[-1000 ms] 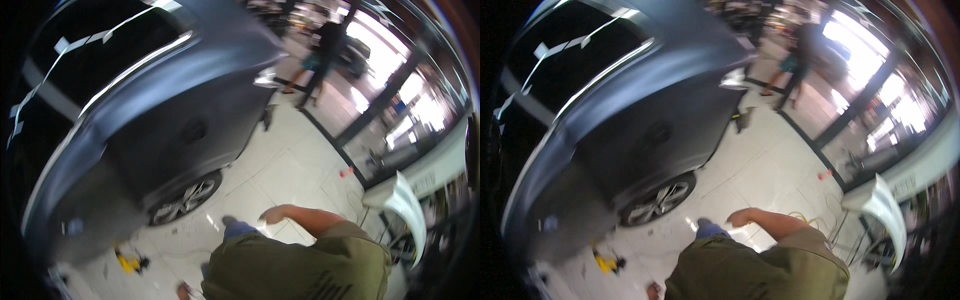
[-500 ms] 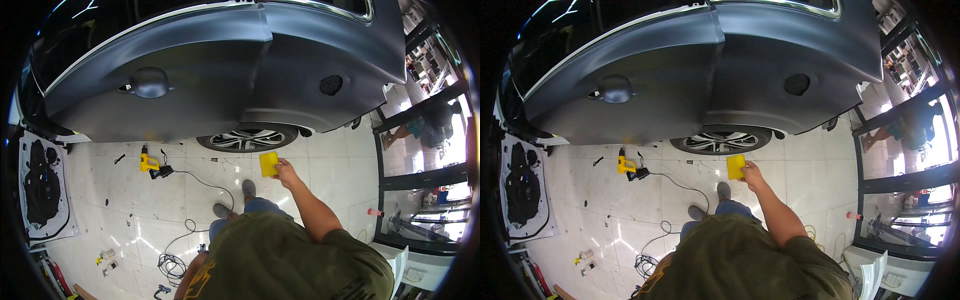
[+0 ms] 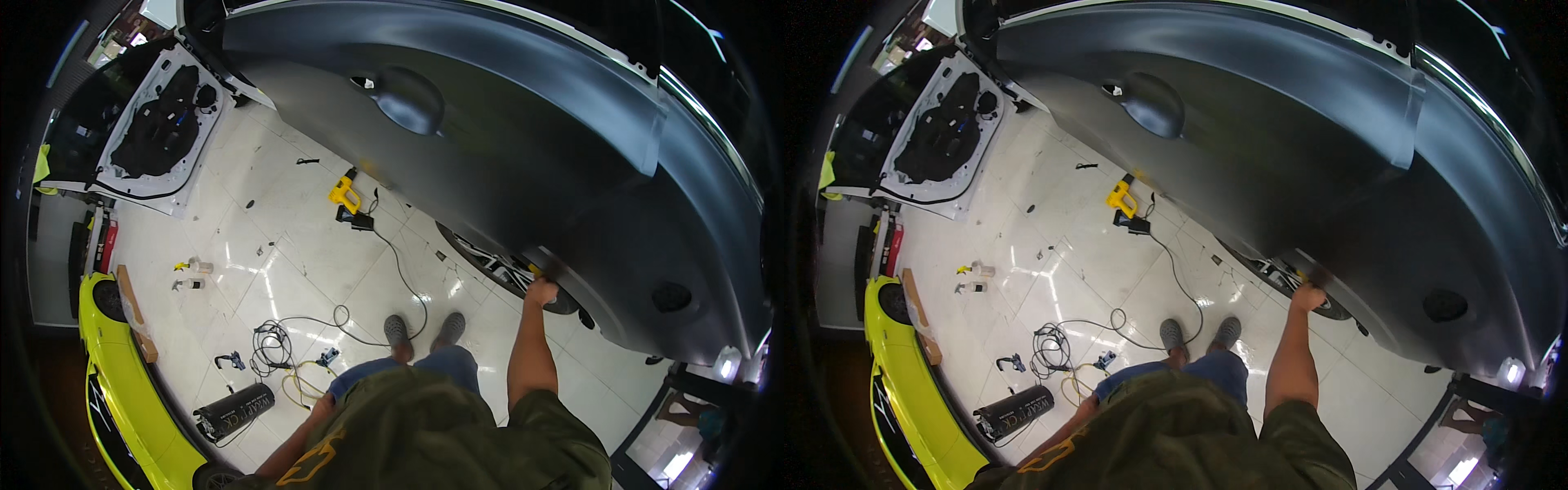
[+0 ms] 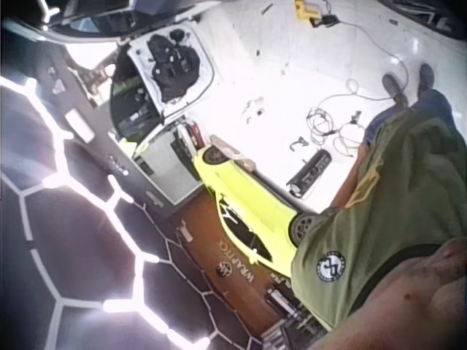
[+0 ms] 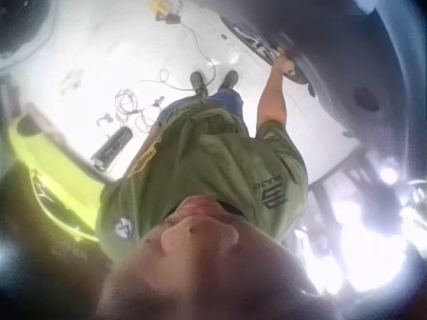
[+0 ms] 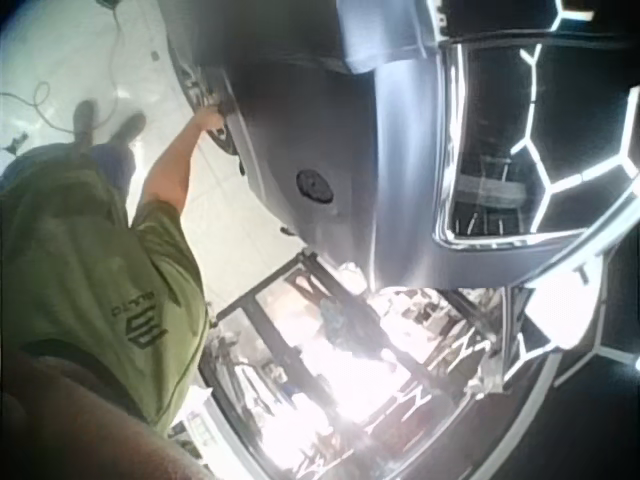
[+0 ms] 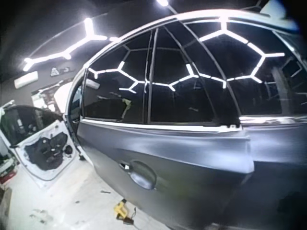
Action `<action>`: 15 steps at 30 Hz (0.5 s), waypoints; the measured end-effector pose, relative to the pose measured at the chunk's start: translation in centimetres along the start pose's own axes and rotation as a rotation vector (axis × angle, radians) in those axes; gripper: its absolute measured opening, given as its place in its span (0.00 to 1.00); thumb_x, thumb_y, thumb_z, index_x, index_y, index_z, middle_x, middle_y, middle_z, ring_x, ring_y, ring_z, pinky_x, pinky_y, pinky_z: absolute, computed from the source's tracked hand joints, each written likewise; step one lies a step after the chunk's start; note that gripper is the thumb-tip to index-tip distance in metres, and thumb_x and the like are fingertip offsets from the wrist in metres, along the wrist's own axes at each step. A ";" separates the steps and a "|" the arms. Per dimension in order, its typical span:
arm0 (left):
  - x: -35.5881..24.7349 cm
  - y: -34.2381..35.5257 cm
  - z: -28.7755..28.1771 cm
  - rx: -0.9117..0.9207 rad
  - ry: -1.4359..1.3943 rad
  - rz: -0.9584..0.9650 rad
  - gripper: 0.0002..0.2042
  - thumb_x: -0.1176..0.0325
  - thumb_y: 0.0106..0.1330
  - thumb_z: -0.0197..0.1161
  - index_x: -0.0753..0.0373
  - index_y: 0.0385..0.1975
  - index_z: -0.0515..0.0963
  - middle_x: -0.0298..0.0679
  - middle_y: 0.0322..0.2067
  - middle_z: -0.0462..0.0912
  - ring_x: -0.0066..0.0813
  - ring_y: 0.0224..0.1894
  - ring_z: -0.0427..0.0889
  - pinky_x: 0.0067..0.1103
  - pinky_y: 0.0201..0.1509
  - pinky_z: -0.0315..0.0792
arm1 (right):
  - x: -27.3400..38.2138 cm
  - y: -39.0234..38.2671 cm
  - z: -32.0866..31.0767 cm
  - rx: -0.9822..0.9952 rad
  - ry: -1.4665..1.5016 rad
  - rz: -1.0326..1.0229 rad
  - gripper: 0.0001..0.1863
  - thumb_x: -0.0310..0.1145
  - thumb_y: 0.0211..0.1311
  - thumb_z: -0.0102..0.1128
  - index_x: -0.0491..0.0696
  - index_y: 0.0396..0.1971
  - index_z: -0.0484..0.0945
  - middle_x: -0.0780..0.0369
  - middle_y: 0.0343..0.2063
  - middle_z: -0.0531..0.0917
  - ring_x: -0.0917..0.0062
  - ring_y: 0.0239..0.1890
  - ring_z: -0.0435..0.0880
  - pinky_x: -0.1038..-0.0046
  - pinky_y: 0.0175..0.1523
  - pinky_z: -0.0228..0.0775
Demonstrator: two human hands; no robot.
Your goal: The person applies a matte vinyl wrap to a car door using a heat gun to soften the material and a squeegee to smooth it out. They work along the door edges and window line, then trim excess wrap with a knife.
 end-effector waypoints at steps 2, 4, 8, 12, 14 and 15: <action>1.1 0.0 -0.3 -0.025 0.254 0.088 0.10 0.67 0.63 0.50 0.66 0.34 0.75 0.53 0.31 0.81 0.52 0.35 0.80 0.38 0.35 0.73 | -3.5 0.5 1.3 -0.011 0.522 0.418 0.20 0.38 0.57 0.58 0.40 0.45 0.77 0.48 0.40 0.81 0.56 0.41 0.82 0.57 0.45 0.73; 2.7 0.9 0.8 0.000 0.372 0.173 0.10 0.67 0.62 0.49 0.67 0.32 0.74 0.53 0.30 0.81 0.54 0.32 0.80 0.41 0.33 0.72 | -1.4 1.1 1.3 0.188 -0.042 0.300 0.26 0.41 0.57 0.59 0.45 0.54 0.71 0.51 0.50 0.77 0.59 0.50 0.77 0.60 0.53 0.69; 0.3 2.0 1.0 0.122 0.418 0.091 0.11 0.66 0.59 0.52 0.68 0.30 0.76 0.52 0.29 0.81 0.53 0.31 0.80 0.41 0.34 0.73 | -2.3 2.5 2.4 0.419 -0.349 0.225 0.39 0.46 0.55 0.60 0.53 0.66 0.57 0.55 0.64 0.62 0.59 0.66 0.61 0.58 0.67 0.55; 0.0 2.2 0.5 0.145 0.365 0.032 0.11 0.65 0.56 0.54 0.67 0.26 0.77 0.52 0.28 0.81 0.52 0.31 0.81 0.40 0.35 0.73 | 2.2 3.4 0.1 0.327 -0.212 0.102 0.35 0.43 0.56 0.57 0.51 0.64 0.61 0.52 0.63 0.64 0.59 0.66 0.60 0.58 0.68 0.53; -0.1 3.1 -1.2 0.173 0.402 0.061 0.11 0.65 0.54 0.56 0.67 0.24 0.78 0.52 0.27 0.81 0.52 0.31 0.81 0.39 0.35 0.74 | -1.9 2.4 1.2 0.194 -0.277 0.101 0.30 0.42 0.56 0.57 0.50 0.59 0.66 0.50 0.60 0.67 0.57 0.62 0.65 0.57 0.63 0.59; -0.1 4.2 -2.3 0.196 0.435 0.083 0.11 0.64 0.53 0.56 0.67 0.24 0.78 0.52 0.27 0.81 0.51 0.31 0.81 0.39 0.35 0.74 | -4.0 1.8 1.7 0.137 -0.308 0.095 0.28 0.41 0.56 0.57 0.49 0.57 0.69 0.49 0.58 0.69 0.56 0.61 0.68 0.57 0.61 0.62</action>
Point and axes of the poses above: each hand's wrist, its own y-axis towards the middle knuckle, its own z-axis out of the palm, x = y × z, the point moved 8 cm from there along y, towards the middle knuckle
